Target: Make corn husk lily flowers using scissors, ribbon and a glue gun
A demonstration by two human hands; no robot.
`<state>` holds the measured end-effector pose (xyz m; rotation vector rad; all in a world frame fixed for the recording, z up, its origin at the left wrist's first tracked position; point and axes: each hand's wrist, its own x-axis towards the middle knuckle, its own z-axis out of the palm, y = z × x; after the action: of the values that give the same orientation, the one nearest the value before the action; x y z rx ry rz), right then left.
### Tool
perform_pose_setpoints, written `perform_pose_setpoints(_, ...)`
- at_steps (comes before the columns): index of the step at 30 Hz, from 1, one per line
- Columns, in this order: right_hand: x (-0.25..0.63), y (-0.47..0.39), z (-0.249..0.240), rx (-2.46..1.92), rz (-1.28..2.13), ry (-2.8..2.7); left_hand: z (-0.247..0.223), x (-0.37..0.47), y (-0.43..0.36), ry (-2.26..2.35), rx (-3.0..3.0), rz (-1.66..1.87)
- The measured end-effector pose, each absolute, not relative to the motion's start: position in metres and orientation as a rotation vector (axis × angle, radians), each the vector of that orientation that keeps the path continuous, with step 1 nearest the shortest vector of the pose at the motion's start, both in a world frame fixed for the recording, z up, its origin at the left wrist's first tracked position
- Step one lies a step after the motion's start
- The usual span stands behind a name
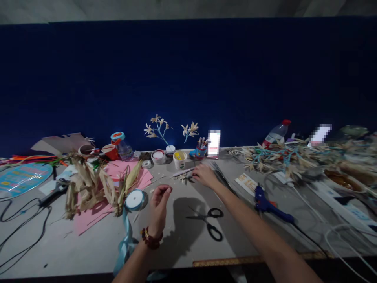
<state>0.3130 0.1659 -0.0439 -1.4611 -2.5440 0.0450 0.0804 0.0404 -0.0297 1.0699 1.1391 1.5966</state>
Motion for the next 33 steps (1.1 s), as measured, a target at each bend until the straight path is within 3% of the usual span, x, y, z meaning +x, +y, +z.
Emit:
perform_pose_setpoints(7, 0.315, 0.128, -0.025, -1.426, 0.113, -2.441, -0.031, 0.080, 0.043, 1.090, 1.044, 1.671)
perform_pose_setpoints(14, 0.255, 0.003, -0.024, -0.786, 0.684, -2.729, -0.032, 0.074, 0.051, 1.149, 1.033, 1.739)
perform_pose_setpoints(23, 0.227, -0.015, -0.050, -0.919, 0.597, -2.910, -0.027, 0.066, 0.056, 1.118, 1.021, 1.877)
perform_pose_setpoints(28, 0.202, -0.030, -0.045, -0.725, 0.647, -2.886, -0.030, 0.062, 0.061, 1.096, 0.984, 1.926)
perform_pose_setpoints(33, 0.171, -0.036, -0.056, -0.600, 0.476, -2.948, -0.030, 0.064, 0.067, 1.064, 0.963, 1.936)
